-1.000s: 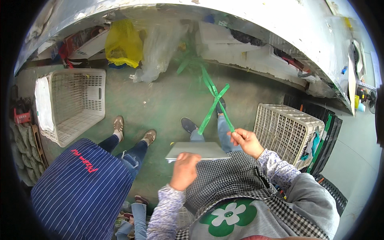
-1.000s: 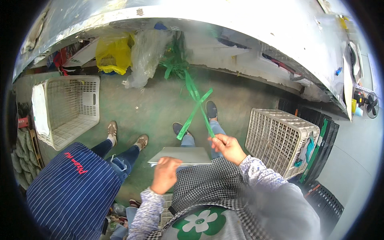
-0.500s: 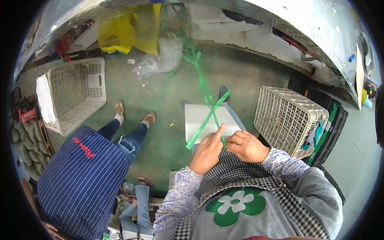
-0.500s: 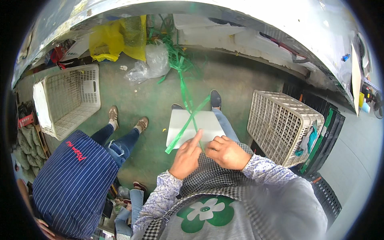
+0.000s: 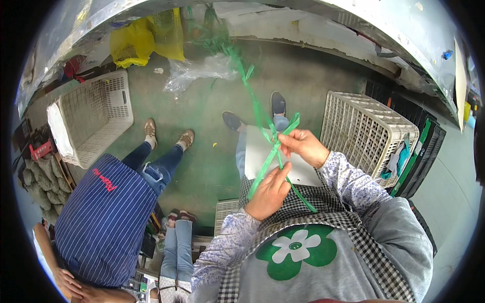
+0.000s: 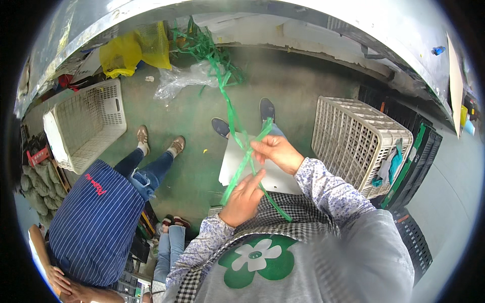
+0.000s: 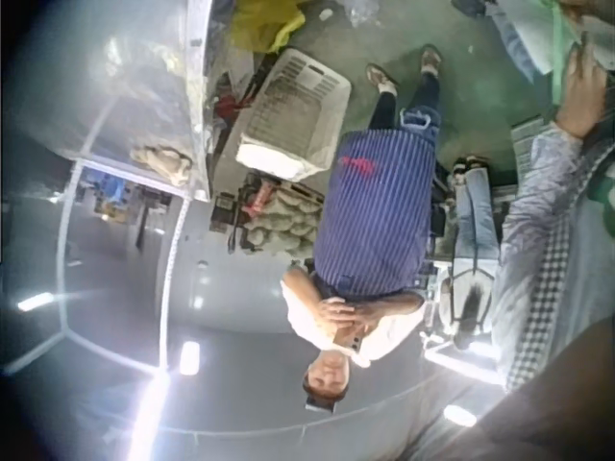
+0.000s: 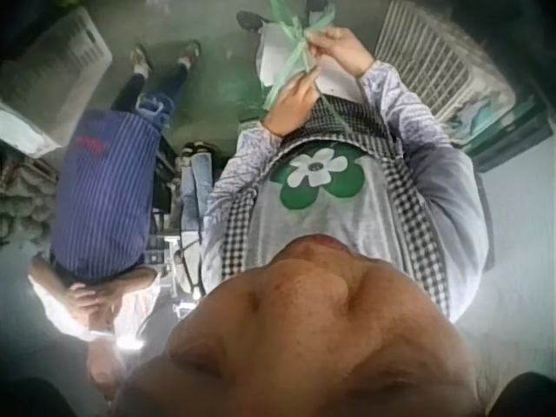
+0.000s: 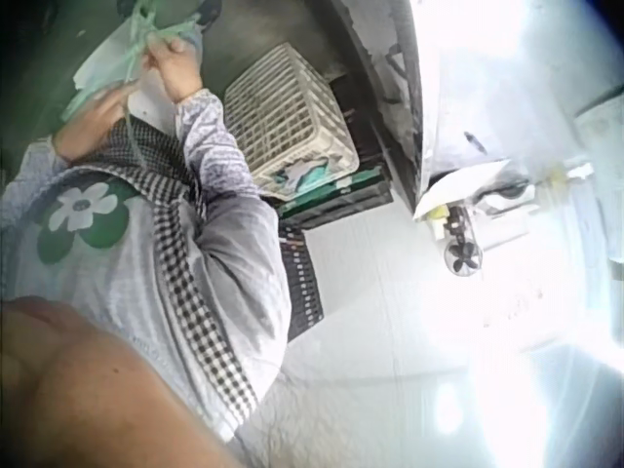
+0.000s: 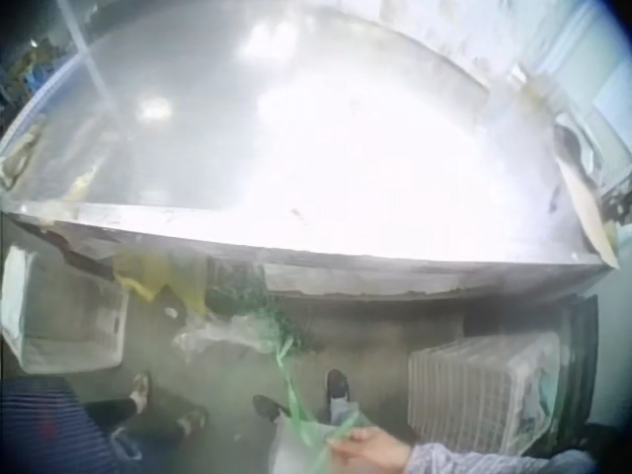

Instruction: The person uses a smartphone calculator, then writes on a clipboard. They attach a green strap to the clipboard and hang it on a wall chart. Finally, they stack black plastic crates on a metal table.

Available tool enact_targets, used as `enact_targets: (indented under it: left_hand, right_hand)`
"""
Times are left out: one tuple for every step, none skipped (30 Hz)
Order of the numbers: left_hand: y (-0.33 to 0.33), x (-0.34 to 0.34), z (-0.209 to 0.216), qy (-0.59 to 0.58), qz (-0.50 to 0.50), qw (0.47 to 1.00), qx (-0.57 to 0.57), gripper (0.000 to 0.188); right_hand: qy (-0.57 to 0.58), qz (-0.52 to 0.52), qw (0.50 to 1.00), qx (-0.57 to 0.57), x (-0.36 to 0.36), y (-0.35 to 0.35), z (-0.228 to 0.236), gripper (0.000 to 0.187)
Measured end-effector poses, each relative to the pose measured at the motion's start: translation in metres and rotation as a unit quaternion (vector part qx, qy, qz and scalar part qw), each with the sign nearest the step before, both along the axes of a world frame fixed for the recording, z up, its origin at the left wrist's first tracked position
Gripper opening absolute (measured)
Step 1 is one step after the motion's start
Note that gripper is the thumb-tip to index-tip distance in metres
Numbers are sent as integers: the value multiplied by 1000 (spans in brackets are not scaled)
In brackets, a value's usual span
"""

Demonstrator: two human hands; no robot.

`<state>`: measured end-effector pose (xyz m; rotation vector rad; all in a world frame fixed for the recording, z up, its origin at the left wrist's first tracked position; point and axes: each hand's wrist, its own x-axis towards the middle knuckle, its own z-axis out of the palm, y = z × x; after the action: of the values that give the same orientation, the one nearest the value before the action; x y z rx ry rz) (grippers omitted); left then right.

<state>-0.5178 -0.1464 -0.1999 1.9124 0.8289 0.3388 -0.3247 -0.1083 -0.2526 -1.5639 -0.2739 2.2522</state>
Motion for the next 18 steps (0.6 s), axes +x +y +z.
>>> enact_targets:
  left_hand:
    - [1,3,0,15,5,1000,-8,15]
    - [-1,3,-1,25,8,1000,-11,16]
    - [-5,1,-5,35,11,999,-13,17]
    - [-5,1,-7,43,16,999,-19,17]
    - [-2,3,-9,35,26,999,-16,18]
    - [1,5,-11,32,28,999,-12,18]
    - [3,6,-14,30,31,999,-4,18]
    - [3,8,-16,28,34,999,4,18]
    - [3,10,-17,17,37,999,4,19]
    - [5,11,-15,19,30,999,0,19]
    - [6,11,-12,22,23,999,-5,19]
    - [8,12,-9,25,17,1000,-9,19]
    - [9,14,-6,27,17,999,-10,20]
    - [9,16,-3,29,17,999,-9,21]
    - [10,18,1,32,17,999,-9,22]
    - [9,19,5,31,21,999,-3,23]
    - [9,20,10,30,25,999,3,24]
    - [9,22,15,30,30,999,10,26]
  right_hand:
    - [-22,-31,999,29,3,-1,0,29]
    - [-44,-63,995,58,5,-1,1,27]
    - [-65,-47,994,76,9,1,5,23]
    - [-65,-57,992,92,13,0,6,23]
    - [-65,-67,990,108,15,-2,7,22]
    - [-64,-77,987,124,18,-3,9,22]
    - [-69,-56,985,148,22,-2,12,23]
    - [-65,-56,984,159,25,-2,15,24]
    - [-60,-56,982,170,27,-3,18,26]
    - [-55,-58,980,180,28,-3,20,27]
    - [-39,-96,980,168,28,-2,20,26]
    - [-22,-132,979,156,26,-1,20,26]
    - [-4,-168,975,144,25,1,20,27]
    - [1,-185,977,108,25,4,21,26]
    - [7,-202,977,73,27,9,24,26]
    - [11,-219,975,37,29,13,26,26]
    - [-23,-224,974,16,29,13,24,25]
    - [-39,-222,974,24,31,13,22,24]
